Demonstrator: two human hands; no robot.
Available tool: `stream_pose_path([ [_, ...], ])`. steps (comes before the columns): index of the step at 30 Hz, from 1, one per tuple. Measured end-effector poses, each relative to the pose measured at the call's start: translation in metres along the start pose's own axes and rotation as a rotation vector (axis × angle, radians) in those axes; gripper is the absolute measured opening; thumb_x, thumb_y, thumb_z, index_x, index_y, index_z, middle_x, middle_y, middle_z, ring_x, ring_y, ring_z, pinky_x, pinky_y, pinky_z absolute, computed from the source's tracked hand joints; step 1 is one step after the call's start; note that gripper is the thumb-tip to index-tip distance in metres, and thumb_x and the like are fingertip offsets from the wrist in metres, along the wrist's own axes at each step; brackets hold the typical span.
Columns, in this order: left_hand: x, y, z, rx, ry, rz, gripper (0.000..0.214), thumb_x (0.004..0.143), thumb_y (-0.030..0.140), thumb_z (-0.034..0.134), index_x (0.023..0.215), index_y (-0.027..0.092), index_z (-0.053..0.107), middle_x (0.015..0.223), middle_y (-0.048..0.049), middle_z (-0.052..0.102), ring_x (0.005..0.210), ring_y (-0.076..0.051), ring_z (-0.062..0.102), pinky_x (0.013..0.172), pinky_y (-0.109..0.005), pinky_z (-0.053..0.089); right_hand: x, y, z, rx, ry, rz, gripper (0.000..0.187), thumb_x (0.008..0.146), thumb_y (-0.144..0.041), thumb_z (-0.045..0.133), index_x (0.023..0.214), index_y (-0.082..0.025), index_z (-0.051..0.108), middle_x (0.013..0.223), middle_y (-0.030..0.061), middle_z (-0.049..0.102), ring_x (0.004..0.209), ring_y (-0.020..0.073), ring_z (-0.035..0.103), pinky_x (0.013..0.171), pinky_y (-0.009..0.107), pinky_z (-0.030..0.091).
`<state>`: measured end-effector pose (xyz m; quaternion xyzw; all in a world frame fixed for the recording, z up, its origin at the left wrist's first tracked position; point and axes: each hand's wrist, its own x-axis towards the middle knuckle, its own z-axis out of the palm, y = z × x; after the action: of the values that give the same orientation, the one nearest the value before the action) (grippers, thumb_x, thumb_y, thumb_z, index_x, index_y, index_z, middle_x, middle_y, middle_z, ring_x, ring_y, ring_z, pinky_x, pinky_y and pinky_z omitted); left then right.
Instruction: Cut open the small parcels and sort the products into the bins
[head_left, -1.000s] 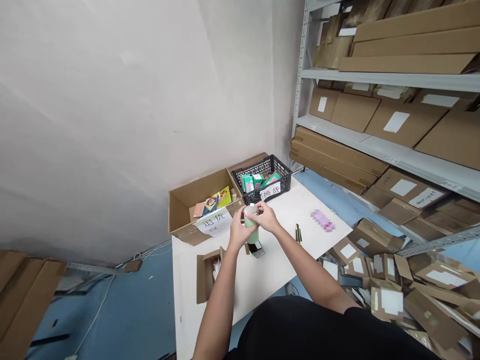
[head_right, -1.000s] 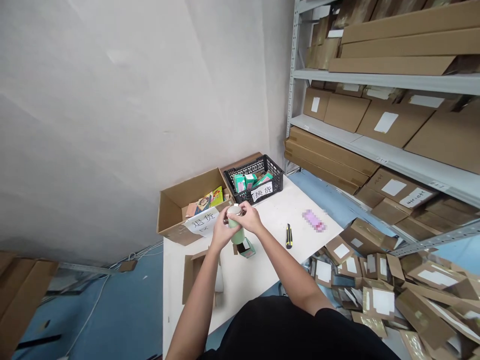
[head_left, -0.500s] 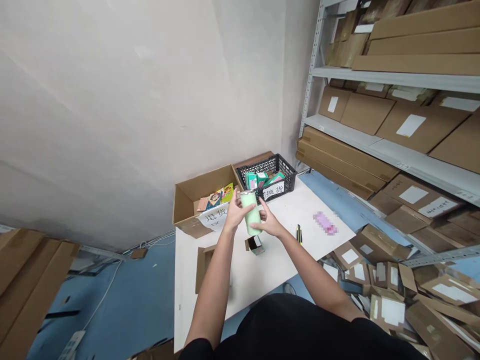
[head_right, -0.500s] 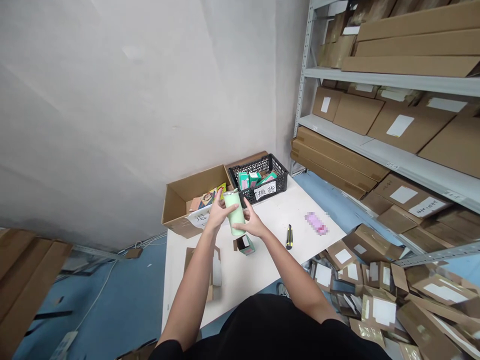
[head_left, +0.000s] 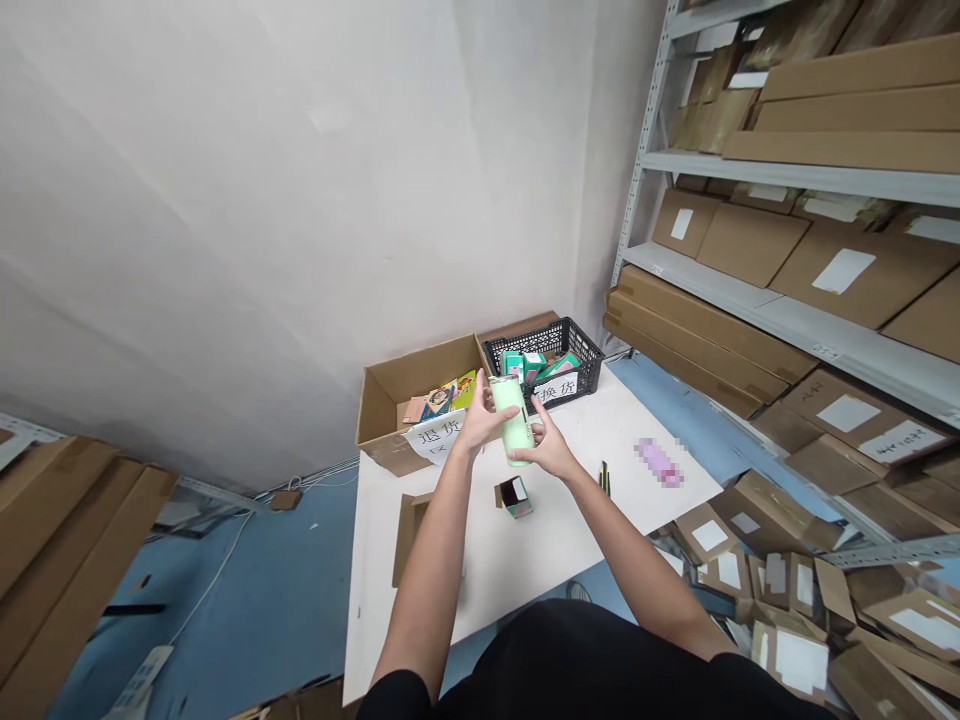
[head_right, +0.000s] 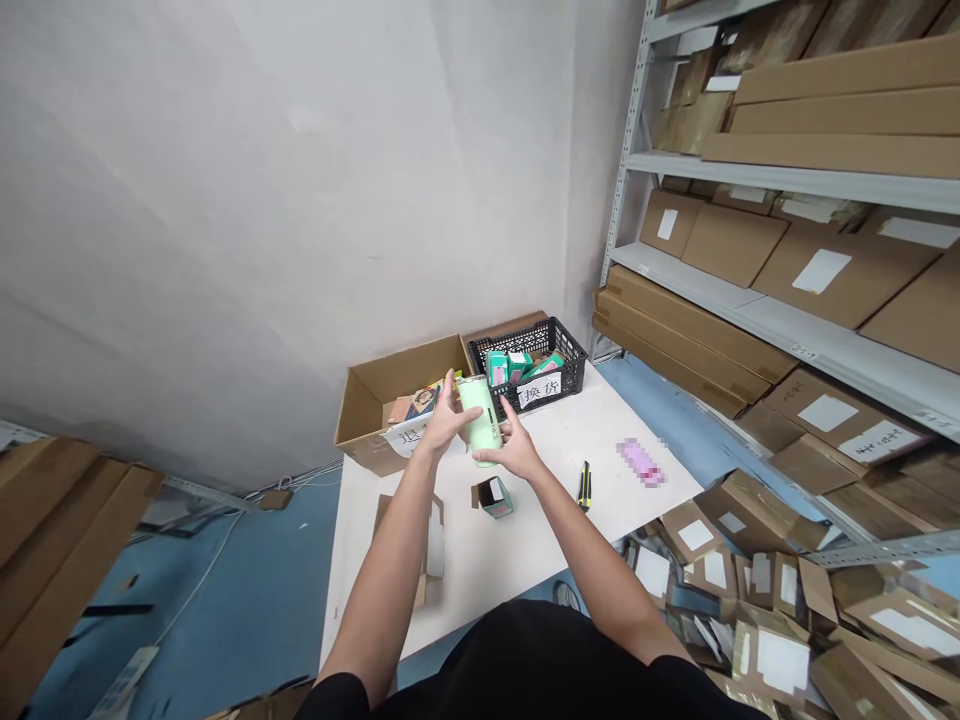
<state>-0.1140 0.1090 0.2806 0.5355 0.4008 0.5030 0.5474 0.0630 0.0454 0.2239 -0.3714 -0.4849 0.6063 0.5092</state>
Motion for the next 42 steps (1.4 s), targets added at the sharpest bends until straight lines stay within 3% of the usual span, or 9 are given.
stream_pose_path([
  [6,0.002,0.000,0.000,-0.011,-0.081,-0.034,0.143,0.070,0.042,0.097,0.172,0.027,-0.001,0.137,-0.0159,0.068,0.123,-0.029,0.068,0.110,-0.052,0.053,0.000,0.004,0.000,0.037,-0.051,0.010,0.139,0.066,-0.040,0.097,0.172,-0.036,0.007,0.113,0.0046,0.073,0.101,0.0251,0.073,0.091,0.043,0.061],
  [12,-0.001,0.002,0.004,0.002,-0.053,-0.053,0.143,0.069,0.040,0.098,0.172,0.032,-0.002,0.128,-0.0113,0.070,0.112,-0.026,0.073,0.104,-0.049,0.057,0.000,0.012,-0.007,0.013,-0.061,-0.016,0.142,0.065,-0.038,0.098,0.172,-0.037,0.006,0.127,0.0084,0.070,0.111,0.0273,0.071,0.098,0.046,0.058],
  [19,-0.001,0.002,-0.002,0.136,-0.133,-0.004,0.136,0.068,0.043,0.097,0.172,0.029,0.010,0.147,-0.0162,0.062,0.122,-0.030,0.069,0.106,-0.049,0.057,-0.004,0.021,-0.012,-0.091,-0.086,-0.008,0.145,0.063,-0.035,0.099,0.172,-0.036,0.005,0.126,0.0080,0.069,0.110,0.0272,0.070,0.099,0.046,0.058],
  [24,0.000,0.000,-0.018,0.291,-0.247,0.036,0.105,0.069,0.041,0.094,0.160,0.023,0.045,0.145,-0.0142,0.064,0.119,-0.029,0.070,0.104,-0.045,0.058,-0.002,0.039,-0.025,-0.081,-0.199,0.042,0.139,0.067,-0.036,0.096,0.172,-0.035,0.006,0.120,0.0059,0.071,0.107,0.0266,0.071,0.095,0.044,0.058],
  [27,-0.002,-0.006,-0.031,0.419,-0.265,0.085,0.089,0.063,0.036,0.096,0.144,0.019,0.062,0.139,-0.0125,0.068,0.119,-0.028,0.069,0.105,-0.042,0.056,0.003,0.066,-0.040,-0.125,-0.245,0.040,0.127,0.068,-0.032,0.091,0.171,-0.034,0.017,0.126,0.0067,0.070,0.118,0.0272,0.068,0.104,0.046,0.053],
  [31,-0.016,-0.028,-0.047,0.586,-0.113,0.071,0.082,0.059,0.029,0.095,0.135,0.019,0.065,0.130,-0.0076,0.070,0.114,-0.026,0.069,0.104,-0.039,0.054,0.002,0.122,-0.045,-0.401,-0.092,0.179,0.092,0.077,-0.033,0.077,0.162,-0.028,0.041,0.134,0.0110,0.068,0.125,0.0273,0.065,0.109,0.046,0.050],
  [35,-0.039,-0.067,-0.054,0.597,0.010,-0.022,0.082,0.057,0.024,0.093,0.133,0.020,0.063,0.124,-0.0045,0.071,0.105,-0.023,0.069,0.098,-0.036,0.055,-0.009,0.173,-0.026,-0.889,-0.055,0.349,0.079,0.076,-0.036,0.080,0.150,-0.019,0.056,0.135,0.0152,0.069,0.122,0.0311,0.066,0.102,0.039,0.052],
  [39,-0.063,-0.106,-0.053,0.561,0.082,-0.076,0.080,0.057,0.024,0.091,0.131,0.020,0.061,0.121,-0.0044,0.071,0.104,-0.023,0.069,0.096,-0.034,0.054,-0.018,0.197,-0.015,-1.086,-0.021,0.394,0.046,0.091,-0.032,0.068,0.136,-0.021,0.068,0.116,0.0126,0.079,0.110,0.0299,0.073,0.091,0.031,0.052],
  [42,-0.073,-0.126,-0.052,0.544,0.159,-0.134,0.079,0.060,0.027,0.091,0.133,0.021,0.060,0.113,-0.0031,0.073,0.096,-0.021,0.069,0.089,-0.033,0.055,-0.018,0.202,-0.024,-1.075,0.007,0.373,0.039,0.098,-0.028,0.056,0.133,-0.021,0.070,0.112,0.0103,0.080,0.107,0.0277,0.074,0.089,0.029,0.052],
])
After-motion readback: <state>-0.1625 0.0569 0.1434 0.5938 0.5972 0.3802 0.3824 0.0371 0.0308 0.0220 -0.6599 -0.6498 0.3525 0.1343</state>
